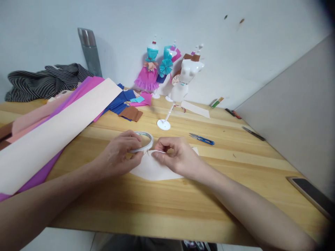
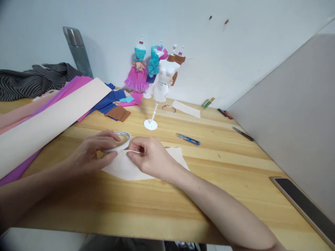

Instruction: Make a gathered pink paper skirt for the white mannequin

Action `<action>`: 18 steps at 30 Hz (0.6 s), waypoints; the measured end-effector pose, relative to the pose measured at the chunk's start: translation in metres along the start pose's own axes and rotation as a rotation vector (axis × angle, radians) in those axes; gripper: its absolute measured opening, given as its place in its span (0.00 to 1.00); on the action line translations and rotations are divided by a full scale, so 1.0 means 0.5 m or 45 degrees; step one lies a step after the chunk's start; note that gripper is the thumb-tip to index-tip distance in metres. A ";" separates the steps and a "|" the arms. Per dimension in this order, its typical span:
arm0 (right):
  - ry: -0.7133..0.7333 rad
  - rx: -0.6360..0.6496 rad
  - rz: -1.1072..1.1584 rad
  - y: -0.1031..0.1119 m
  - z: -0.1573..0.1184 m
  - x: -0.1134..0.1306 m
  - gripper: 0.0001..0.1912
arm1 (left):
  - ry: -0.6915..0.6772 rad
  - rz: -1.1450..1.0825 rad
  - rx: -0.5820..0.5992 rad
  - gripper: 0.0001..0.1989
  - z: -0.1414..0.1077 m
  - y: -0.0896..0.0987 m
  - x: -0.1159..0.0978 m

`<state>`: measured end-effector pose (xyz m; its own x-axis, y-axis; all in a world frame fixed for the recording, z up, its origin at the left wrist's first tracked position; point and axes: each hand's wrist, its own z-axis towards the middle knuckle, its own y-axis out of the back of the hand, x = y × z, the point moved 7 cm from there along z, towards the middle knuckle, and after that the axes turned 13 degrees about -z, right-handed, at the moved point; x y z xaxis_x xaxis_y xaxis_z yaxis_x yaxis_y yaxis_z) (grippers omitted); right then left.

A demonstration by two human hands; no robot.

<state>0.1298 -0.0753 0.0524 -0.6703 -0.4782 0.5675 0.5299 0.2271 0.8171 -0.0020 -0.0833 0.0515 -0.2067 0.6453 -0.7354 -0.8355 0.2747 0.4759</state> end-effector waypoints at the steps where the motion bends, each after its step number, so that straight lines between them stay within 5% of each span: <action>1: 0.013 -0.006 0.004 -0.001 -0.001 0.003 0.08 | -0.001 -0.004 0.005 0.07 0.000 -0.001 0.000; 13: -0.103 -0.047 0.102 -0.003 -0.006 -0.012 0.08 | 0.072 0.039 0.005 0.07 0.000 -0.002 0.007; 18: -0.172 -0.030 0.061 -0.008 -0.001 -0.016 0.06 | 0.265 -0.046 0.063 0.09 -0.004 -0.011 0.020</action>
<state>0.1335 -0.0725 0.0446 -0.7069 -0.3486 0.6154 0.5738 0.2262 0.7872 -0.0008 -0.0799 0.0405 -0.2819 0.4748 -0.8337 -0.8192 0.3333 0.4668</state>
